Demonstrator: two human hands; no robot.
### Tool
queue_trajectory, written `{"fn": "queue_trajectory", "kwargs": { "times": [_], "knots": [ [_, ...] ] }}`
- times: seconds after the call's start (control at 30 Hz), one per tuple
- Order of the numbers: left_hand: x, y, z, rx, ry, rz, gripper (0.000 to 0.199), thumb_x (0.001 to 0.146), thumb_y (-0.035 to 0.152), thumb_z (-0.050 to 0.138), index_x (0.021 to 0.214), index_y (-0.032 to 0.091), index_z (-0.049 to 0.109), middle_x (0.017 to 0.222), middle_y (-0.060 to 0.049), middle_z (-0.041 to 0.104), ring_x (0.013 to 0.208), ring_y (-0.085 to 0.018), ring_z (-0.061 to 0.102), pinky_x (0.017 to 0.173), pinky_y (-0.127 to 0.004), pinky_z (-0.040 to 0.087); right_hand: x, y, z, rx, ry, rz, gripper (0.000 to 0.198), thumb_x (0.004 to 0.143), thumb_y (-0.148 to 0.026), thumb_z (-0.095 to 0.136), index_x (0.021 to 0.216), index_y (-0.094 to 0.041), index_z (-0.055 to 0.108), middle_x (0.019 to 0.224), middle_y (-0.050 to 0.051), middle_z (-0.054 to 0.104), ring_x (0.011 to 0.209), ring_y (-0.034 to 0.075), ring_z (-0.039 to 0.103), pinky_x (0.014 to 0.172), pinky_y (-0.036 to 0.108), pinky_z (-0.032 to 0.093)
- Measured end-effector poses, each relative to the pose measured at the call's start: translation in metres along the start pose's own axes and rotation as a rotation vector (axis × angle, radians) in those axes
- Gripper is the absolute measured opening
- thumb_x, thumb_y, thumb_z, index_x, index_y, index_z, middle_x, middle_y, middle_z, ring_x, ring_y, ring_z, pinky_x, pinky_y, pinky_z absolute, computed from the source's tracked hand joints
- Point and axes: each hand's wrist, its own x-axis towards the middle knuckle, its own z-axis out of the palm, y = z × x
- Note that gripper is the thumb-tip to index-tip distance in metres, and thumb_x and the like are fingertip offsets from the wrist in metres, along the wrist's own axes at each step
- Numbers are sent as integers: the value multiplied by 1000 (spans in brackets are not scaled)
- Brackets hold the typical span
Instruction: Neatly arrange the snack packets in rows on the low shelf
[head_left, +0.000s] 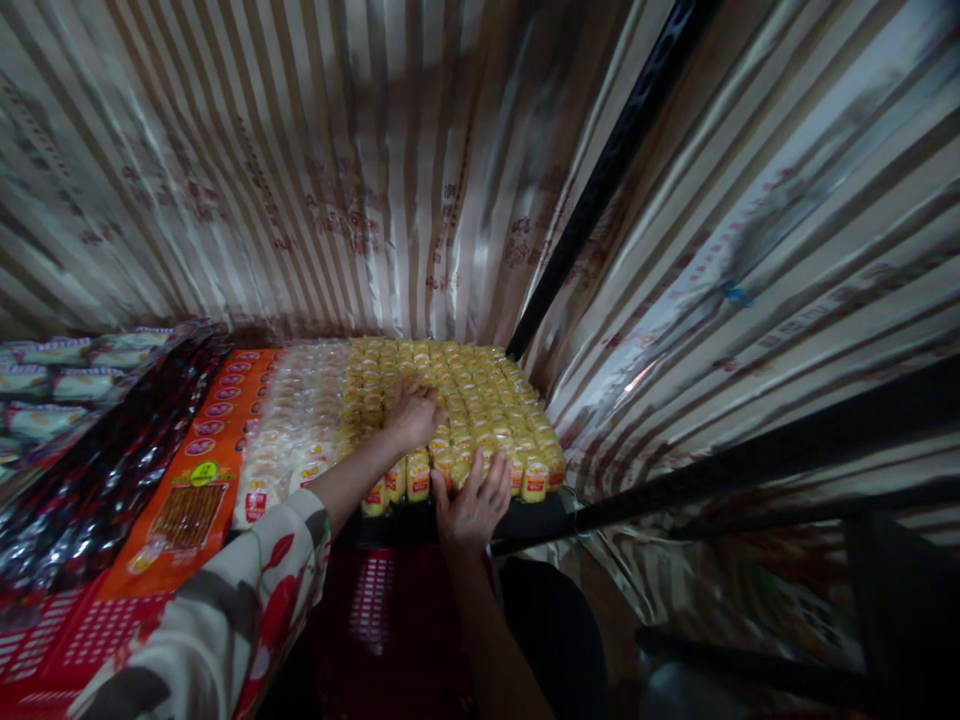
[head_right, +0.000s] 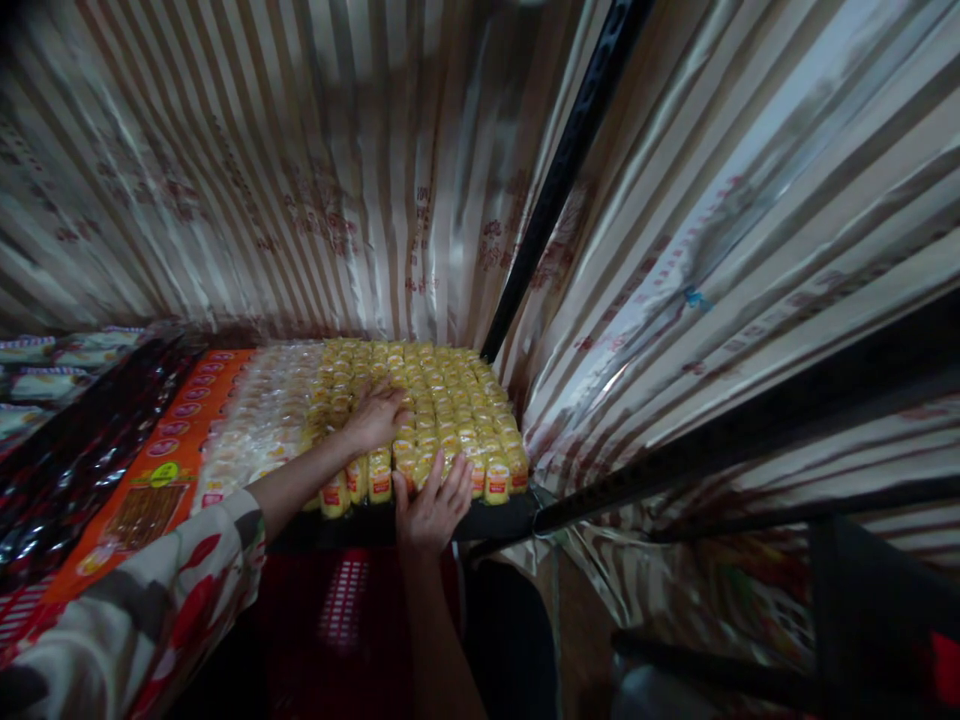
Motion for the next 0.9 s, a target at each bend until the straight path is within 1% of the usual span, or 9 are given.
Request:
{"fn": "queue_trajectory", "kwargs": {
  "times": [0.07, 0.13, 0.2, 0.4, 0.53, 0.63, 0.73, 0.9],
  "knots": [
    [3, -2, -1, 6, 42, -23, 37, 90, 31, 38, 120, 15, 52, 128, -10, 55, 136, -26, 24, 113, -52, 4, 1, 0, -1, -4, 7, -2, 74, 85, -60, 41, 135, -6, 39, 142, 27, 31, 135, 37, 20, 97, 58, 32],
    [6, -3, -1, 23, 49, -28, 39, 91, 31, 36, 121, 13, 51, 130, -11, 54, 135, -27, 25, 113, -53, 2, 1, -1, -1, -10, 15, -8, 75, 84, -61, 42, 134, -6, 39, 142, 27, 31, 135, 37, 21, 97, 57, 32],
    [9, -5, 1, 38, 35, -32, 40, 90, 32, 36, 121, 11, 52, 129, -12, 54, 135, -28, 26, 113, -53, 3, 1, 0, -1, -14, 22, -14, 76, 83, -61, 43, 134, -5, 40, 141, 27, 32, 134, 37, 23, 97, 57, 32],
    [21, -6, 12, 60, 19, -58, 39, 88, 33, 38, 117, 12, 54, 124, -13, 58, 134, -26, 28, 113, -51, 4, 2, 0, -1, -22, 10, -6, 75, 83, -61, 44, 134, -6, 41, 141, 27, 32, 133, 37, 24, 97, 57, 33],
    [27, -4, 18, 58, 3, -71, 37, 88, 31, 38, 116, 12, 55, 122, -14, 59, 133, -25, 31, 113, -50, 8, 1, 0, -1, -14, 9, 6, 75, 83, -62, 43, 133, -7, 42, 141, 27, 33, 133, 38, 24, 96, 58, 33],
    [29, -5, 20, 50, -8, -52, 35, 88, 27, 38, 115, 13, 55, 121, -12, 60, 133, -23, 32, 113, -49, 10, 0, 0, 0, -3, 1, 12, 74, 83, -62, 43, 133, -7, 42, 141, 27, 32, 133, 38, 24, 97, 58, 32],
    [31, -6, 19, 45, -6, -19, 33, 87, 25, 39, 112, 14, 57, 120, -10, 61, 133, -22, 32, 113, -51, 10, 0, 0, 0, 4, -23, 19, 74, 84, -61, 42, 134, -7, 40, 142, 26, 30, 134, 37, 22, 97, 59, 32],
    [27, -9, 13, 39, 51, 4, 30, 86, 29, 40, 102, 14, 62, 112, -11, 65, 132, -25, 33, 113, -51, 10, 1, 0, -1, -6, -15, 9, 73, 84, -61, 42, 133, -7, 42, 141, 27, 32, 134, 38, 23, 97, 59, 32]
  ]
}}
